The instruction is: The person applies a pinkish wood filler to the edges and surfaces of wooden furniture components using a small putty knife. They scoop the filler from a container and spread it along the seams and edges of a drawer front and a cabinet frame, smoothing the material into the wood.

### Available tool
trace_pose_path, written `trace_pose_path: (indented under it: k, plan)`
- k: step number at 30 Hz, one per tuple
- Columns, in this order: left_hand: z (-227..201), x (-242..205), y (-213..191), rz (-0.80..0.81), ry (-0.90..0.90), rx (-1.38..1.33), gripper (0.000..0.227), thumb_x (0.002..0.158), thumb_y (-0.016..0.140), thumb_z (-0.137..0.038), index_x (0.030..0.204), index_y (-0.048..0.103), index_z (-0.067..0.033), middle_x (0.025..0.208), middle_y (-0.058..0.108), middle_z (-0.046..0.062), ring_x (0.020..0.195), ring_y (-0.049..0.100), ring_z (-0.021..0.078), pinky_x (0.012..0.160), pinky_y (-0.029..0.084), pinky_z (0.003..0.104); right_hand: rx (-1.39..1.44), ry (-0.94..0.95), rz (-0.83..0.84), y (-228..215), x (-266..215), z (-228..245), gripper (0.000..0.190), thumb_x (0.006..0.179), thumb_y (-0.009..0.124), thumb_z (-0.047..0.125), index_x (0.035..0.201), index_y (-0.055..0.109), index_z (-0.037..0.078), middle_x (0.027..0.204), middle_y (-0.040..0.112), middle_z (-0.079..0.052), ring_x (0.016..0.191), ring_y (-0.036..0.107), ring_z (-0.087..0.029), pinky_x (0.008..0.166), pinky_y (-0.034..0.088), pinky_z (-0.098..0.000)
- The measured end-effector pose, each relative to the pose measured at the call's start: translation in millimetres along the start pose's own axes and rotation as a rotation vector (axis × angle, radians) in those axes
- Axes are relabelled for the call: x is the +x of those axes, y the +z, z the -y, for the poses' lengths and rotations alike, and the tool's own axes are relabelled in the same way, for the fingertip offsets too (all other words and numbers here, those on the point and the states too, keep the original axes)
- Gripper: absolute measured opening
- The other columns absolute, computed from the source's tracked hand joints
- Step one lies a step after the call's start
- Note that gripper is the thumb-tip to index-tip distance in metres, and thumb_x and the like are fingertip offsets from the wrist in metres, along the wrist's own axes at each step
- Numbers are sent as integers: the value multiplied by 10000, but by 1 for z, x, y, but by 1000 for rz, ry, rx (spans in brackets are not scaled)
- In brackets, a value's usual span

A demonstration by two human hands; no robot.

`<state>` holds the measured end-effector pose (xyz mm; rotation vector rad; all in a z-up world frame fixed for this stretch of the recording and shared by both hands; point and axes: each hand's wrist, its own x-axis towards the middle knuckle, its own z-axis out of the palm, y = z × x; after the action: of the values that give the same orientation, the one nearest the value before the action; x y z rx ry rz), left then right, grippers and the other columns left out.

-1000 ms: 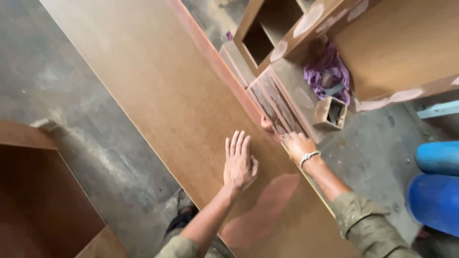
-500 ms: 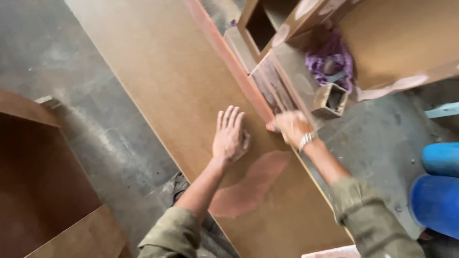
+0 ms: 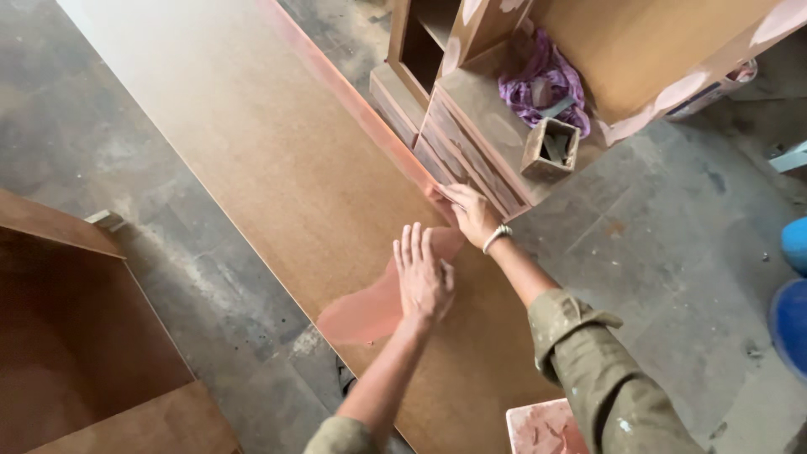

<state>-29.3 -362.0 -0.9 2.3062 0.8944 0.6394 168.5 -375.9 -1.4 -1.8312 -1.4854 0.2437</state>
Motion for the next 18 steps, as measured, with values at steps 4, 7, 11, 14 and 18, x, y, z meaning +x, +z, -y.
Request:
trace_pose_path:
  k: [4,7,11,14,18]
  plan:
    - [-7,-12,-1,54,53,57,736,821,614,-193,1470,374,58,1591,342,236,1534,203,387,1259,110,553,-847,81,303,-32,-48,-14,290,929,577,120,1176,723,78,1136,695,-98,1031,644,-346,807,527,-460]
    - [-12,-8,-3,86,73,69,767,785,630,-204,1464,385,55,1587,342,224,1530,196,377,1255,94,561,-1031,86,394,-63,-38,-7,238,987,563,243,1119,743,161,1077,701,-30,1047,640,-279,827,527,-443]
    - [-15,-9,-7,67,89,103,757,773,638,-219,1452,429,42,1574,368,231,1530,224,373,1262,98,558,-542,-206,154,-40,39,2,309,889,634,115,1164,749,196,1172,727,-13,1079,627,-263,912,491,-424]
    - [-16,-11,-6,43,109,119,729,784,642,-227,1436,455,41,1554,393,239,1523,248,377,1263,104,563,-587,-192,264,-7,56,12,221,820,698,182,1024,767,231,1084,736,13,1055,653,-239,918,457,-435]
    - [-13,-15,-3,11,144,95,713,787,653,-226,1423,475,44,1558,406,236,1519,261,386,1271,112,565,-627,-94,459,-35,-1,3,276,885,650,97,1010,783,304,1080,734,42,1091,649,-208,915,446,-444]
